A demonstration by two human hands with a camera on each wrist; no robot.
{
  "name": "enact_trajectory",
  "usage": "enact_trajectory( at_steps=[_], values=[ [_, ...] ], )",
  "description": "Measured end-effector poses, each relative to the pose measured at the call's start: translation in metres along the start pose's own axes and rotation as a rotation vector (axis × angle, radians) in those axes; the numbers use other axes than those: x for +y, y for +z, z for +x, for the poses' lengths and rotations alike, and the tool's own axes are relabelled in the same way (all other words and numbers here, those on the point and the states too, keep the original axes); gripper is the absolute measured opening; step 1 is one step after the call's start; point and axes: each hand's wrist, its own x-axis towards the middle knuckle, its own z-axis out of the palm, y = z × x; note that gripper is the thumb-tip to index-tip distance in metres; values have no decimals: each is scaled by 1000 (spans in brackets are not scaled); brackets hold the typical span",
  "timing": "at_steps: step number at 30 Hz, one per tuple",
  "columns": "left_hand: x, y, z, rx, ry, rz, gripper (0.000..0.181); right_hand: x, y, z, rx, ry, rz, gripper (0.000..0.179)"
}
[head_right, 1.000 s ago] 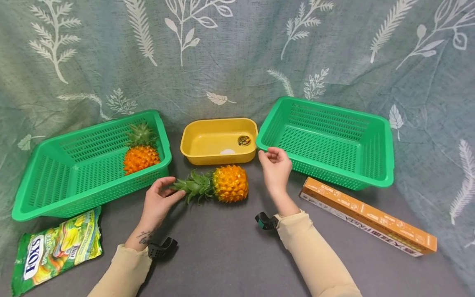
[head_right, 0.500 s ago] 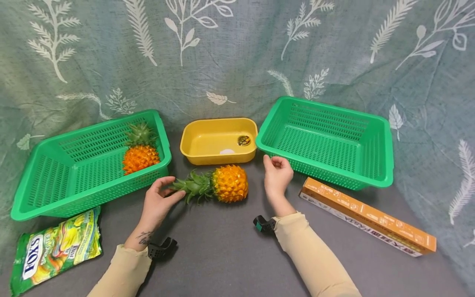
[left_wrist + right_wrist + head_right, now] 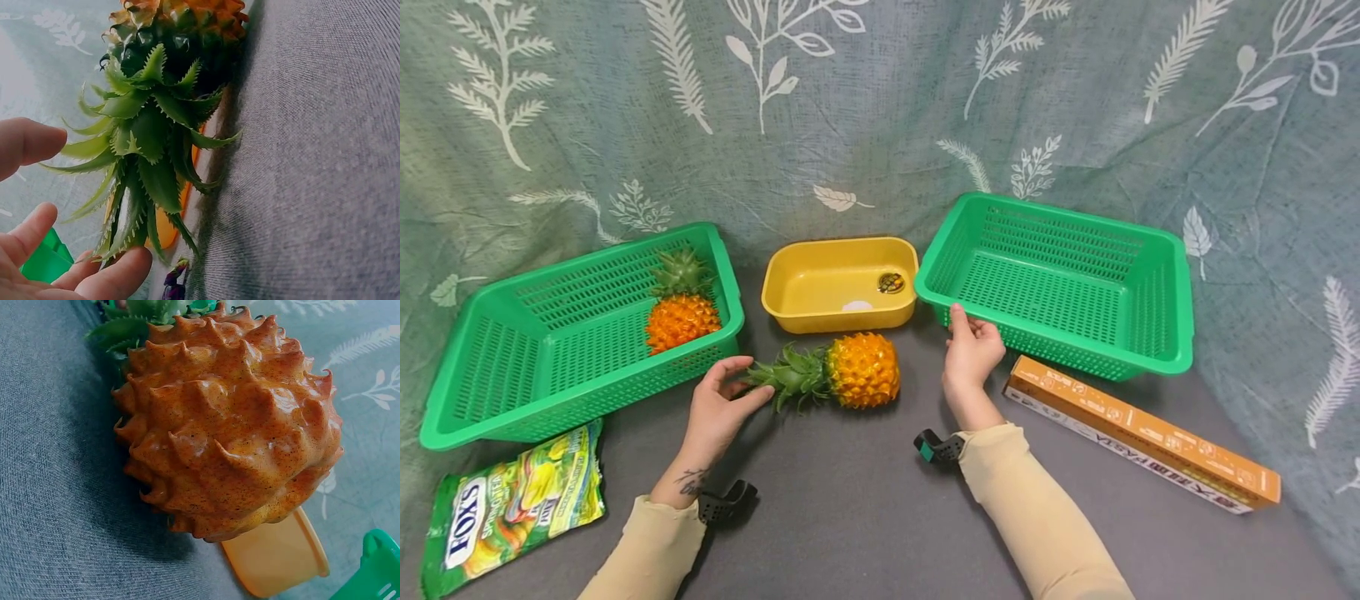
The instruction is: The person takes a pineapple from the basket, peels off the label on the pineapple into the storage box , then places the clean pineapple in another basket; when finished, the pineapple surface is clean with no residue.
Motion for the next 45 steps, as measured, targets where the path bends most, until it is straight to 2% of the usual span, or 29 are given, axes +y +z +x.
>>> enact_trajectory(
  at_steps=[4,7,11,13,16,19,25,29,33,36,39,43,45],
  values=[
    [4,-1,0,4,-15,46,50,-1,-1,0,1,18,5,15],
    [10,-4,-3,40,-3,118,51,-3,-1,0,-1,25,10,15],
    [24,-4,-9,104,93,188,51,-4,0,0,-12,23,11,16],
    [33,0,-11,110,153,208,51,-4,0,0,-13,22,9,16],
    [50,10,-13,77,224,240,53,-4,0,0,-9,26,8,15],
    [66,24,-12,30,260,308,56,-5,0,0,-4,28,7,16],
    [89,64,-4,-52,333,550,54,-5,-2,-1,-2,27,-14,21],
    [93,90,2,-74,345,738,56,-5,-1,-2,-6,24,-24,22],
    [92,110,7,-104,290,899,66,-5,-1,-2,-7,24,-37,22],
    [89,119,9,-132,250,972,71,-5,-1,-2,-4,25,-44,20],
    [86,122,9,-143,249,995,71,-6,0,-2,-3,25,-41,19],
    [83,119,9,-159,294,962,63,-6,-1,-2,-8,31,-36,19],
    [81,116,7,-190,319,943,59,-6,-1,-2,-9,34,-35,19]
  ],
)
